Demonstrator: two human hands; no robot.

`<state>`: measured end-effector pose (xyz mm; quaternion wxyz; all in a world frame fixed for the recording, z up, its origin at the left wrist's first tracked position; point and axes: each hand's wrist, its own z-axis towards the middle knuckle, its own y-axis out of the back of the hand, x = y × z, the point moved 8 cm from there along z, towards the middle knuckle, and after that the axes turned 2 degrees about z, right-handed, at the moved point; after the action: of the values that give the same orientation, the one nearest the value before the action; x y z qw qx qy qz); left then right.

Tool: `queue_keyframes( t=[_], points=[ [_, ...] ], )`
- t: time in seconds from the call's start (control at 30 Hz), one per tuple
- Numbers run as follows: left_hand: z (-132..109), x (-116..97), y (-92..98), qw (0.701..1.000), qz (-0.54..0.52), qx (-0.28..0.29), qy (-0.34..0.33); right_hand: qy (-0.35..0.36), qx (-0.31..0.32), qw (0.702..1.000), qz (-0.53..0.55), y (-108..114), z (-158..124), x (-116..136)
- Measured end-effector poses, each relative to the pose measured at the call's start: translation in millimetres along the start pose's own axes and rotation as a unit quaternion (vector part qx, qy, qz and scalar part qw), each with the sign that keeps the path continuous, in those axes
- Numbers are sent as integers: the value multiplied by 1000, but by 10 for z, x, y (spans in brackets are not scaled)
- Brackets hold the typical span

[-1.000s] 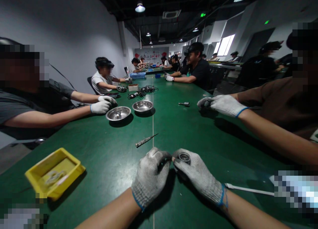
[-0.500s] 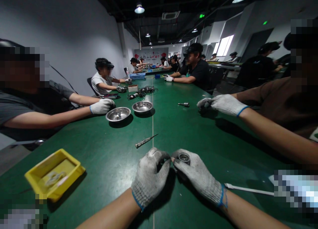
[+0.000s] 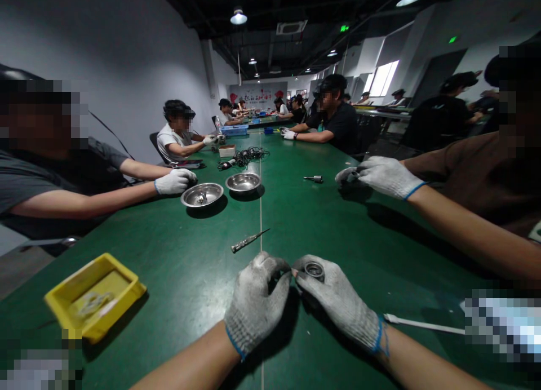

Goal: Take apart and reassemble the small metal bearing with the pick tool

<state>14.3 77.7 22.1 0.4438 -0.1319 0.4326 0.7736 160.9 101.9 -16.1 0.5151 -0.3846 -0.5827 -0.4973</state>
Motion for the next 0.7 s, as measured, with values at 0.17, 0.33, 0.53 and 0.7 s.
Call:
queue_keyframes(
  t=[0.17,0.33,0.53,0.7],
  points=[
    [4,-1,1,1000,-1,1,3,7,-2,1000,-1,12,-1,0],
    [5,-21,25,1000,-1,-8,-5,10,-1,1000,-1,11,0,6],
    [5,-14,38,1000,-5,-11,-8,14,-3,1000,-8,15,-3,19],
    [14,-4,41,1000,-6,-10,-12,24,-13,1000,-12,21,-1,47]
  ],
)
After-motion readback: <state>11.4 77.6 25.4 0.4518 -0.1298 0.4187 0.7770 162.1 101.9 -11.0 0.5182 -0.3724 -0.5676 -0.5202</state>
